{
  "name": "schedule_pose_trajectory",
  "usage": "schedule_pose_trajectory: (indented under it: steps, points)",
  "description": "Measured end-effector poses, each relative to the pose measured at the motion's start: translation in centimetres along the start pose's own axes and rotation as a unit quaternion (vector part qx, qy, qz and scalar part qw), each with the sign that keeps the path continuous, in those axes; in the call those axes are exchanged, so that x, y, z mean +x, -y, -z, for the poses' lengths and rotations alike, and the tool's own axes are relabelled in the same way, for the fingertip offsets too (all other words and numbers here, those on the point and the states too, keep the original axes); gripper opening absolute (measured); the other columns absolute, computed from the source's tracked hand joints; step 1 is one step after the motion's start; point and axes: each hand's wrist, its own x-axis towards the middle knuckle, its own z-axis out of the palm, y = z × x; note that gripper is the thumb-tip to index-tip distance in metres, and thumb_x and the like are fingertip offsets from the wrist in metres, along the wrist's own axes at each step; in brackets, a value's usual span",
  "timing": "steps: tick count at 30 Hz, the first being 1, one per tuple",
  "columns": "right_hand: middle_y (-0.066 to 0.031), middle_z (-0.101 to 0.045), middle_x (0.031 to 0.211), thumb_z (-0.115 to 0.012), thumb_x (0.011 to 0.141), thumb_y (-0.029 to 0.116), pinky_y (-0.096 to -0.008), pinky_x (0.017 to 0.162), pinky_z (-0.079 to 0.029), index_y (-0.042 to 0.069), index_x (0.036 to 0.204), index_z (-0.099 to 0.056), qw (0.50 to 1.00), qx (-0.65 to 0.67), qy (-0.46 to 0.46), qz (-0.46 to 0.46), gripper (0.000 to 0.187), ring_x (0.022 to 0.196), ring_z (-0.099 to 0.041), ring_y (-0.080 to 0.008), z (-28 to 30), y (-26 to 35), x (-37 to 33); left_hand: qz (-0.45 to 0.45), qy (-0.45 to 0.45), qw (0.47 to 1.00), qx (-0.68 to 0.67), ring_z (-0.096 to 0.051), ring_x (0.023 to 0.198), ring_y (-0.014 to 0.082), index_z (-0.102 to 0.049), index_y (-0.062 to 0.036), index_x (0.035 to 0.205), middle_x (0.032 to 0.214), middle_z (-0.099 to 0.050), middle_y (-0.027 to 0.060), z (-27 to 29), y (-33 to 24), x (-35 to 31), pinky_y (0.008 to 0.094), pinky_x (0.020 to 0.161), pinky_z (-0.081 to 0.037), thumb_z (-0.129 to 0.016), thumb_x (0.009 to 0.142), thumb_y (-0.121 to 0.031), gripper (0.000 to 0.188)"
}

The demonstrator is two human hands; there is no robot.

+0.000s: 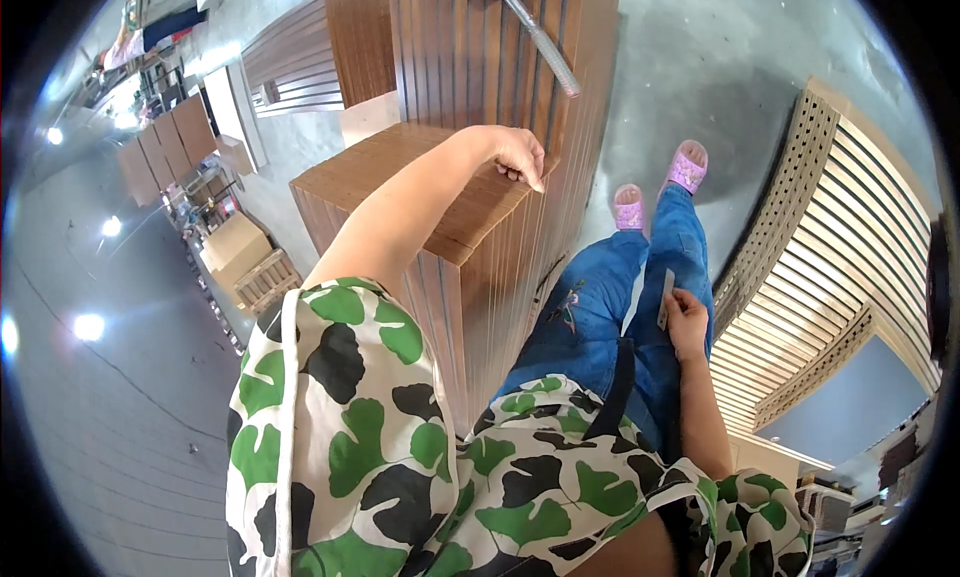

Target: The person scrapes the edges and seams of a wooden structure with a hand tool and wipes the surfaces with a cloth.

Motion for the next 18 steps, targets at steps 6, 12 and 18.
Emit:
schedule_pose_trajectory:
  steps: [6,12,18]
  points:
    - [-0.0108,-0.071,0.081,-0.068,0.086,0.019,-0.0296,0.068,-0.051,0.0,0.102,-0.069,0.999,-0.046,-0.006,0.013,0.025,0.072,-0.066,-0.0166,-0.4,0.9,-0.4,0.004,-0.04,0.99,0.137,-0.056,0.071,0.0142,-0.061,-0.0072,0.083,0.08,-0.063,0.0046,-1.6,-2.5,-5.2,0.0276,0.06,-0.044,-0.089,0.065,-0.027,0.039]
    - [-0.0111,-0.071,0.081,-0.069,0.085,0.02,-0.0296,0.068,-0.051,0.0,0.102,-0.069,0.998,-0.066,-0.018,0.014,0.026,0.071,-0.066,-0.0164,-0.4,2.5,-0.8,-0.017,-0.044,0.998,0.05,-0.056,0.071,0.0151,-0.06,-0.0072,0.083,0.08,-0.063,0.0045,-2.7,-1.0,-7.7,0.0281,0.06,-0.043,-0.089,0.065,-0.028,0.04]
    - [-0.0115,-0.071,0.081,-0.069,0.085,0.022,-0.0302,0.07,-0.052,0.002,0.101,-0.07,0.995,-0.096,-0.02,-0.004,0.026,0.074,-0.067,-0.0165,-0.4,3.9,-1.1,-0.036,-0.007,0.997,0.07,-0.054,0.067,0.0147,-0.061,-0.008,0.078,0.071,-0.06,0.002,-2.8,-0.5,-10.1,0.0289,0.058,-0.041,-0.09,0.062,-0.032,0.041]
